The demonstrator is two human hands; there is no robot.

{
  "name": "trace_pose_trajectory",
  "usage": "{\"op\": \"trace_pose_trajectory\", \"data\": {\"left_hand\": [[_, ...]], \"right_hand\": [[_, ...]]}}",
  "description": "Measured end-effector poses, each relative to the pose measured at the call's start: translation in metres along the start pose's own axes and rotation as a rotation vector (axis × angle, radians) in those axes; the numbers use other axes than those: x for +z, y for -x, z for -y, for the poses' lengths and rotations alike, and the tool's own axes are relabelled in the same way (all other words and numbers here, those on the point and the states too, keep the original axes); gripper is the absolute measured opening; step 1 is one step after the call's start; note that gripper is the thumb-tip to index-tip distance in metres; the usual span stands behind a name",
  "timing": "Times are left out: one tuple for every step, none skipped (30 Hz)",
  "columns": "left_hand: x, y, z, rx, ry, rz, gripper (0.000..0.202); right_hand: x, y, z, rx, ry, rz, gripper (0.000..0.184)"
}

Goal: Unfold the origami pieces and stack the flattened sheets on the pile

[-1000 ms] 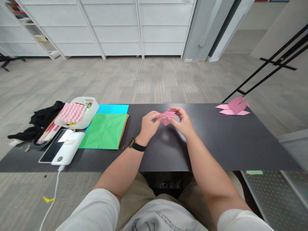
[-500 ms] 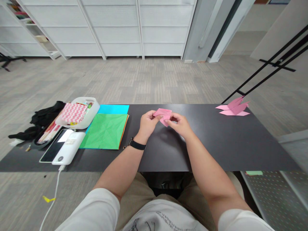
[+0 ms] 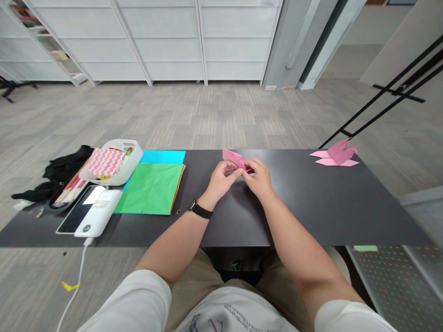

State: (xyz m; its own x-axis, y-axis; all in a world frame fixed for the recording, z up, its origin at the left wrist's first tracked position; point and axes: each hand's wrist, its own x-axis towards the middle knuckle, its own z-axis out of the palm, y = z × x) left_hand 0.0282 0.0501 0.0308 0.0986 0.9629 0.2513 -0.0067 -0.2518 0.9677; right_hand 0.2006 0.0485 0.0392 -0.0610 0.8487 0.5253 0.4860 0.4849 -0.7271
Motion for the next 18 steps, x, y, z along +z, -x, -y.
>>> {"op": "trace_pose_trajectory", "data": {"left_hand": [[0.000, 0.000, 0.000, -0.022, 0.039, 0.005, 0.033], [0.000, 0.000, 0.000, -0.041, 0.080, 0.003, 0.035], [0.000, -0.001, 0.000, -0.056, 0.118, -0.004, 0.037], [-0.001, -0.002, -0.001, -0.065, 0.149, -0.012, 0.038], [-0.001, -0.003, -0.001, -0.070, 0.174, -0.017, 0.040], [-0.002, -0.003, -0.002, -0.071, 0.193, -0.017, 0.041], [-0.003, -0.004, -0.002, -0.070, 0.207, -0.013, 0.042], [-0.004, -0.005, -0.003, -0.068, 0.216, -0.007, 0.043], [-0.004, -0.005, -0.003, -0.064, 0.219, -0.003, 0.044], [-0.005, -0.005, -0.004, -0.060, 0.216, 0.000, 0.045], [-0.005, -0.005, -0.005, -0.056, 0.208, 0.000, 0.045], [-0.006, -0.005, -0.006, -0.051, 0.199, 0.000, 0.045], [-0.006, -0.005, -0.007, -0.049, 0.192, 0.003, 0.045], [-0.007, -0.005, -0.008, -0.048, 0.188, 0.007, 0.045], [-0.007, -0.004, -0.009, -0.048, 0.189, 0.013, 0.045], [-0.007, -0.004, -0.010, -0.049, 0.192, 0.019, 0.045], [-0.007, -0.004, -0.011, -0.050, 0.196, 0.024, 0.045], [-0.007, -0.004, -0.012, -0.049, 0.200, 0.028, 0.045]], "right_hand": [[0.002, 0.001, 0.001, -0.029, -0.018, 0.030, 0.017], [0.003, 0.002, 0.001, -0.054, -0.034, 0.053, 0.021], [0.004, 0.002, 0.002, -0.075, -0.050, 0.072, 0.024], [0.004, 0.002, 0.003, -0.091, -0.067, 0.084, 0.028], [0.004, 0.002, 0.004, -0.099, -0.086, 0.093, 0.030], [0.003, 0.002, 0.005, -0.098, -0.107, 0.100, 0.032], [0.002, 0.001, 0.007, -0.089, -0.131, 0.104, 0.032], [0.000, 0.001, 0.008, -0.071, -0.155, 0.106, 0.031], [-0.001, 0.000, 0.009, -0.047, -0.181, 0.104, 0.029], [-0.002, -0.001, 0.010, -0.018, -0.207, 0.098, 0.027], [-0.003, -0.001, 0.010, 0.010, -0.234, 0.090, 0.025], [-0.003, -0.001, 0.010, 0.038, -0.261, 0.081, 0.024], [-0.002, -0.001, 0.009, 0.063, -0.289, 0.078, 0.023], [-0.002, -0.002, 0.009, 0.087, -0.318, 0.080, 0.023], [-0.001, -0.002, 0.008, 0.111, -0.350, 0.087, 0.024], [-0.001, -0.002, 0.007, 0.134, -0.385, 0.097, 0.026], [0.000, -0.003, 0.007, 0.157, -0.423, 0.105, 0.027], [0.000, -0.003, 0.007, 0.180, -0.461, 0.110, 0.029]]}}
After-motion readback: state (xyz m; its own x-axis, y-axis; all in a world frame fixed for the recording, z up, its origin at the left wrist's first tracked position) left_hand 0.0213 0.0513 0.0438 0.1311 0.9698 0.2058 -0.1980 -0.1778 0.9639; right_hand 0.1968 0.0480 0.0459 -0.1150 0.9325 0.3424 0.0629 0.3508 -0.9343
